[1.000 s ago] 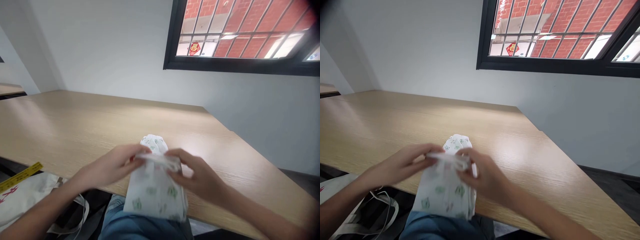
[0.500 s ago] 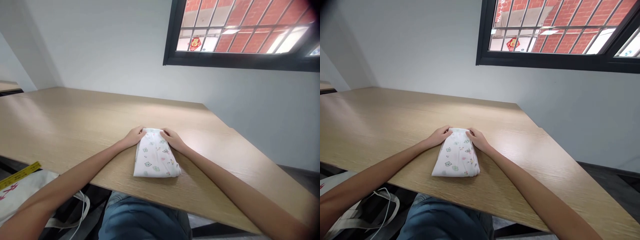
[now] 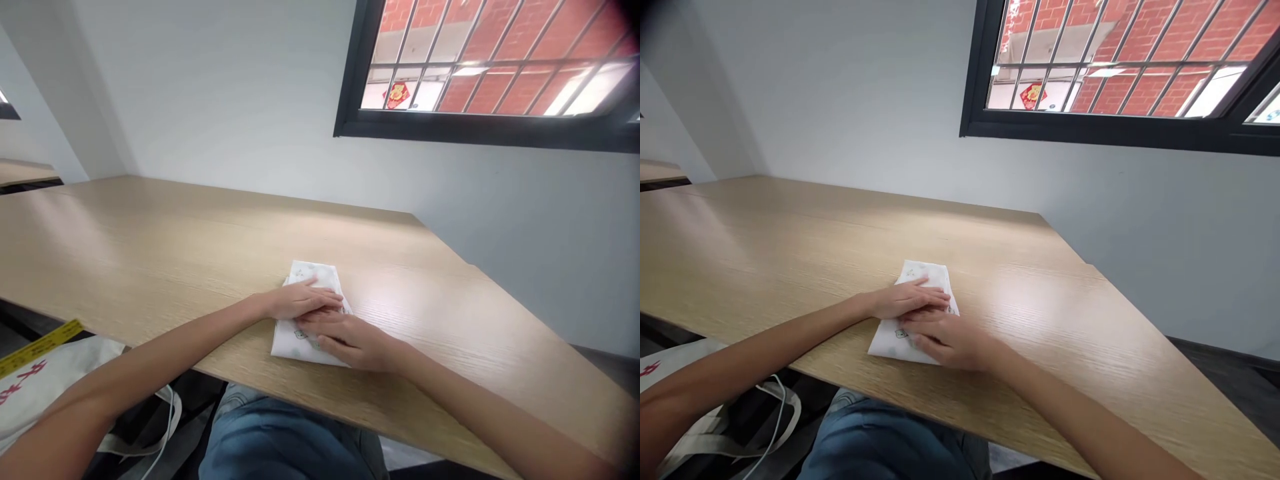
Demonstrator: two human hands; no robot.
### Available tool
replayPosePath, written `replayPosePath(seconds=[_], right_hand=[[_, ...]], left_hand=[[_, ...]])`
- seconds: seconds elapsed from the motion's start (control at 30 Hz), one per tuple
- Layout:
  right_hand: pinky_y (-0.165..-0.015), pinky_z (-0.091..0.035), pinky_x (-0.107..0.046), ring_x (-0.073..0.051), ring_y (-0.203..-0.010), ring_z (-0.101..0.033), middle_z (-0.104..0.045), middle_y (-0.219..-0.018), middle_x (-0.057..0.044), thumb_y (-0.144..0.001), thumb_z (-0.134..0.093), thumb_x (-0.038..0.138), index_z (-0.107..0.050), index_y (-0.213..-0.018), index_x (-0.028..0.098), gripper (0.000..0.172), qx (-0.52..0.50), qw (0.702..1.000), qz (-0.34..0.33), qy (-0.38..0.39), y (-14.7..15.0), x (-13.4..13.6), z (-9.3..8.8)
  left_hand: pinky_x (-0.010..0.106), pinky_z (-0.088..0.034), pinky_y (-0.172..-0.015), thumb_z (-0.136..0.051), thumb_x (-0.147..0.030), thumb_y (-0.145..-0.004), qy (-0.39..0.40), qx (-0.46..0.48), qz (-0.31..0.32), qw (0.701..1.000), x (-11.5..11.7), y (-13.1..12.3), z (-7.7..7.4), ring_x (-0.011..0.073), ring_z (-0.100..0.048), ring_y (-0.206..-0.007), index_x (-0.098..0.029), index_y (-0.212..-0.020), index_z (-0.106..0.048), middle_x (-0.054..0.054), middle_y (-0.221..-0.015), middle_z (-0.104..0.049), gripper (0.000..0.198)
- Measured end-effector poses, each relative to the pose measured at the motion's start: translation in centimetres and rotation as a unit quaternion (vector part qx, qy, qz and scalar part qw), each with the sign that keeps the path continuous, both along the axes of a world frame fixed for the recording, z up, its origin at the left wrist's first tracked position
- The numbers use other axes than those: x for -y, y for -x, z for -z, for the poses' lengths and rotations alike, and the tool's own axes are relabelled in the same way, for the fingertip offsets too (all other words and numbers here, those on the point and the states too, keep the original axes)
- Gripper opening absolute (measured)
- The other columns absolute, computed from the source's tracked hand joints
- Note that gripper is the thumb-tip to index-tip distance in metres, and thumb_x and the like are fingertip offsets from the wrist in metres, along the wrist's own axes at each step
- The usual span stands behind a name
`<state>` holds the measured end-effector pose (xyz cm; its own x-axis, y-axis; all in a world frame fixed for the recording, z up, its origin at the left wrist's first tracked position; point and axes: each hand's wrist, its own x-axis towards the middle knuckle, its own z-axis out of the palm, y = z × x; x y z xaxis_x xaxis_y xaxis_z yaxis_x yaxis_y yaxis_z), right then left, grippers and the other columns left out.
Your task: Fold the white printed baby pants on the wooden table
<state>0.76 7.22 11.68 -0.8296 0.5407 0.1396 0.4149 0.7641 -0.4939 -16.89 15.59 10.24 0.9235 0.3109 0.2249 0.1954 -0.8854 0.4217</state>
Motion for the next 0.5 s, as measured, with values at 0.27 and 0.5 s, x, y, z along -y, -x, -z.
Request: replayPosePath(seconds=[0.27, 0.5], right_hand=[[-0.108, -0.024, -0.033, -0.015, -0.126, -0.034, -0.045, -0.132, -0.007, -0.091, -0.038, 0.018, -0.045, -0.129, 0.014, 0.039, -0.004, 0.997, -0.048, 0.063, -0.3, 5.2, -1.1], [-0.093, -0.043, -0.034, -0.018, -0.111, -0.050, -0.057, -0.117, -0.008, -0.089, -0.039, 0.018, -0.056, -0.114, 0.020, 0.030, -0.106, 0.992, 0.053, -0.049, -2.6, 4.0, -0.7]], left_hand=[[0.052, 0.001, -0.105, -0.025, -0.033, -0.094, -0.097, -0.033, -0.188, 0.977, -6.9, 0.1, -0.5, 0.0264, -0.018, -0.133, -0.023, -0.130, -0.043, 0.005, -0.141, -0.033, 0.041], [0.030, -0.028, -0.103, -0.027, -0.027, -0.093, -0.109, -0.015, -0.228, 0.968, -0.9, 3.0, -1.7, 0.0147, -0.036, -0.125, -0.018, -0.134, -0.035, 0.003, -0.139, -0.037, 0.043]])
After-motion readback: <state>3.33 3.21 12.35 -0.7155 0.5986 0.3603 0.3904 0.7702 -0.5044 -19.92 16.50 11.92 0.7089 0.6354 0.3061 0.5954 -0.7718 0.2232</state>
